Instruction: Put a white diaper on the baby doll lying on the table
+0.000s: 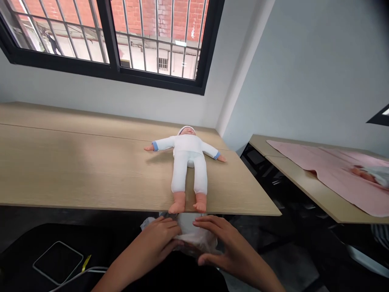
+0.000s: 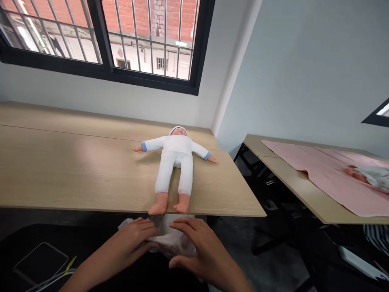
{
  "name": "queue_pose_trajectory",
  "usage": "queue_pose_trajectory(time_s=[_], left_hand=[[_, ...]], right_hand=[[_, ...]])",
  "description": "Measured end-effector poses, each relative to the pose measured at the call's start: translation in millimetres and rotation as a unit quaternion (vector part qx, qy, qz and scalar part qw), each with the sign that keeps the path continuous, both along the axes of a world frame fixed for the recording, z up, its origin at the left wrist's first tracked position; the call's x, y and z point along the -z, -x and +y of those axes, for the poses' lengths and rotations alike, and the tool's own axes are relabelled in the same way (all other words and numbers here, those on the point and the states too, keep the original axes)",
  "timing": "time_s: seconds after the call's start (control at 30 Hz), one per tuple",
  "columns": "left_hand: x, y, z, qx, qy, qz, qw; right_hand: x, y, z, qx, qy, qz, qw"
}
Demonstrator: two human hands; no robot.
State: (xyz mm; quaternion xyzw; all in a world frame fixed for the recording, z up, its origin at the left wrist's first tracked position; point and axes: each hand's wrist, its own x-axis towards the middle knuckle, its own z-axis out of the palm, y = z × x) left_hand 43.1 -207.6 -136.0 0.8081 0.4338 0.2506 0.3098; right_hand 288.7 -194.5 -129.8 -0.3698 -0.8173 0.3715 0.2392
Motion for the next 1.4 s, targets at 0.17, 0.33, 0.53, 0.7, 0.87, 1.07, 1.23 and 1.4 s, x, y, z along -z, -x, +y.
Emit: queue_pose_trajectory(time_s=[0.17, 0.33, 0.53, 0.7, 0.87, 1.07, 1.23, 1.4], left_hand=[[-9.5, -4, 9, -0.055, 0.057, -0.068, 0.994], [-11.9, -5, 12, -0.09, 0.14, -0.229, 0.959], [1.0, -8, 9, -0.117, 0.168, -0.367, 0.907], [7.8, -11, 5, -0.181, 0.137, -0.437, 0.87], [-2.0, -18, -1, -0.225, 0.076, -0.496, 0.835], [-6.0, -27, -3, -0.225, 0.033, -0.498, 0.837], [-5.2, -14, 3, -0.228, -0.029, -0.494, 0.839], [-3.7, 5, 22, -0.294, 0.049, -0.486, 0.822]], right_hand=[[13.9, 16, 10, 0.035, 0.014, 0.022, 0.999], [8.9, 21, 10, 0.031, 0.106, 0.143, 0.984], [16.9, 26, 12, 0.048, 0.22, 0.249, 0.942], [30.4, 27, 16, 0.088, 0.274, 0.349, 0.892], [27.6, 19, 14, 0.055, 0.287, 0.363, 0.885], [28.6, 32, 8, 0.04, 0.313, 0.34, 0.886], [30.3, 29, 19, 0.167, 0.207, 0.351, 0.898], [24.3, 5, 48, 0.271, 0.167, 0.393, 0.862]])
